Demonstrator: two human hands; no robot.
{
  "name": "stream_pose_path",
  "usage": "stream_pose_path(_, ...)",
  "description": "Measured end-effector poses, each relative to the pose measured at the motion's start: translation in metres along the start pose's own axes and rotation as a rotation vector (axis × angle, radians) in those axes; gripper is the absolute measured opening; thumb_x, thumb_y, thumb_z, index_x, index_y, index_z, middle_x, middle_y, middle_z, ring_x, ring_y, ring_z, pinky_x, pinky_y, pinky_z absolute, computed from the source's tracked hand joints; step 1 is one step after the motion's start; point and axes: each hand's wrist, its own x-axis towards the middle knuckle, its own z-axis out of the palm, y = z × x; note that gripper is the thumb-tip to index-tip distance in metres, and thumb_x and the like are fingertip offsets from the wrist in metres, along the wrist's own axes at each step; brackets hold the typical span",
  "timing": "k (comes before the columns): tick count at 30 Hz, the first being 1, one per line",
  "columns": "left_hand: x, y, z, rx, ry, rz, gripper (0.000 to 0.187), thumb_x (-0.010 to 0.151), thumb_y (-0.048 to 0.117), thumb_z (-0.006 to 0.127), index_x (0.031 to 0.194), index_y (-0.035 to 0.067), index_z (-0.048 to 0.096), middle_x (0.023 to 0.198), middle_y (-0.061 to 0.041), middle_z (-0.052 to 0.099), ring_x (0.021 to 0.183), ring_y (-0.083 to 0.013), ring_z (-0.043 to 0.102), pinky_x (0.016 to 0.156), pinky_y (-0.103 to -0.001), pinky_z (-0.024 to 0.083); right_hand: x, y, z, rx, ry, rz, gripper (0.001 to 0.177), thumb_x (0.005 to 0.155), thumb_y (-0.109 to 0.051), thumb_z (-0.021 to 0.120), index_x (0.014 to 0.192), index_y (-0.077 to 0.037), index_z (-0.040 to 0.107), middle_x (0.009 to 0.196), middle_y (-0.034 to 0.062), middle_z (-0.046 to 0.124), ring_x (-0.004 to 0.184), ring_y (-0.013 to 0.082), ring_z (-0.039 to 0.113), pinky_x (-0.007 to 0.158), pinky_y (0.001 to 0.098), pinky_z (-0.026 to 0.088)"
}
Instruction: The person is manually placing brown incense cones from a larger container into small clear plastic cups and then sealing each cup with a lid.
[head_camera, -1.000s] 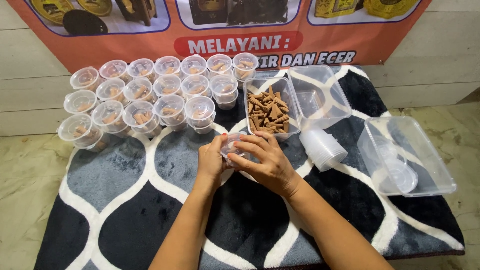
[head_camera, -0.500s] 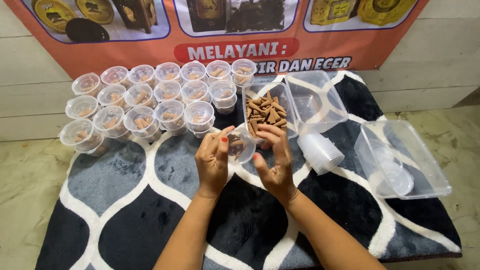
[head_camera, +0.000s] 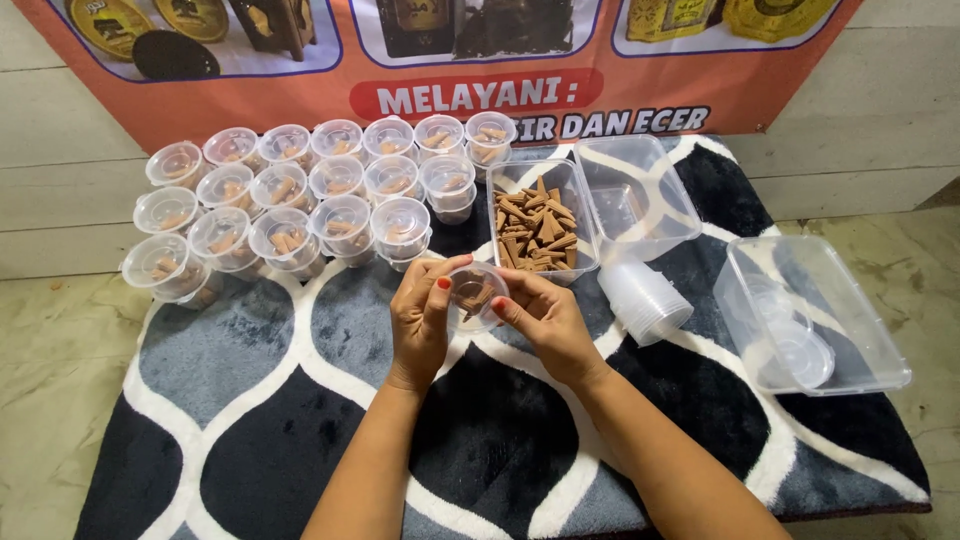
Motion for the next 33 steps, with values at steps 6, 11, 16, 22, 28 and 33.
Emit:
stream_pose_path(6,0.003,-0.001,-0.004,-0.043,-0.047,-0.115,0.044,0.102,0.037,0.041,0.117,0.014,0.076,0.097,-0.012,0.067,0.094,-0.0254,0.065,0.091,-0.039,0.05,-0.002,0.015,0.006,0.01,0.041,0.007,0.042,0.092,-0.009,0.075,0.131,0.003,0.067,0.102,0.0128,0.075,0.082,0.0126,0.068,0.074,0.0294,0.059)
stream_pose_path(11,-0.005,0.002,0.01,-0.175,-0.035,-0.342,0.047,0.101,0.038,0.036,0.108,0.008,0.071,0.088,-0.011,0.064,0.087,-0.0207,0.062,0.086,-0.033,0.051,-0.004,0.027,0.008,0.016,0.067,0.034,0.044,0.091,-0.007,0.077,0.131,0.007,0.065,0.095,0.012,0.071,0.078,0.0126,0.068,0.072,0.0281,0.06)
stream_pose_path(16,-0.01,-0.03,0.013,-0.201,0.102,-0.403,0.028,0.101,0.036,0.061,0.095,0.009,0.068,0.073,-0.001,0.06,0.071,-0.0104,0.055,0.068,-0.028,0.052,-0.005,0.013,0.013,0.009,0.02,0.047,0.045,0.093,-0.007,0.075,0.134,0.006,0.062,0.085,0.0096,0.069,0.075,0.0109,0.066,0.069,0.0254,0.058)
stream_pose_path(22,-0.009,-0.029,0.013,-0.115,0.146,-0.253,0.036,0.095,0.042,0.072,0.08,0.011,0.065,0.071,-0.003,0.055,0.069,-0.0099,0.057,0.071,-0.026,0.051,-0.004,0.012,0.01,0.009,0.016,0.031,0.047,0.09,-0.004,0.077,0.134,0.005,0.063,0.089,0.013,0.07,0.073,0.0121,0.066,0.067,0.026,0.058)
stream_pose_path(28,-0.009,-0.031,0.015,-0.165,0.114,-0.39,0.047,0.099,0.057,0.057,0.095,0.011,0.07,0.067,-0.001,0.058,0.067,-0.0093,0.054,0.062,-0.026,0.05,-0.005,0.026,0.011,0.032,0.062,0.051,0.048,0.087,-0.003,0.08,0.132,0.006,0.063,0.094,0.0115,0.071,0.073,0.011,0.068,0.069,0.0259,0.06)
stream_pose_path(33,0.0,-0.03,-0.014,0.046,-0.165,-0.646,0.059,0.095,0.069,0.05,0.122,0.017,0.058,0.118,-0.023,0.067,0.118,-0.0415,0.063,0.101,-0.052,0.048,-0.003,0.044,0.011,0.118,0.228,0.403,0.047,0.089,-0.025,0.082,0.123,0.005,0.067,0.092,0.0147,0.069,0.075,0.0216,0.074,0.072,0.0348,0.066)
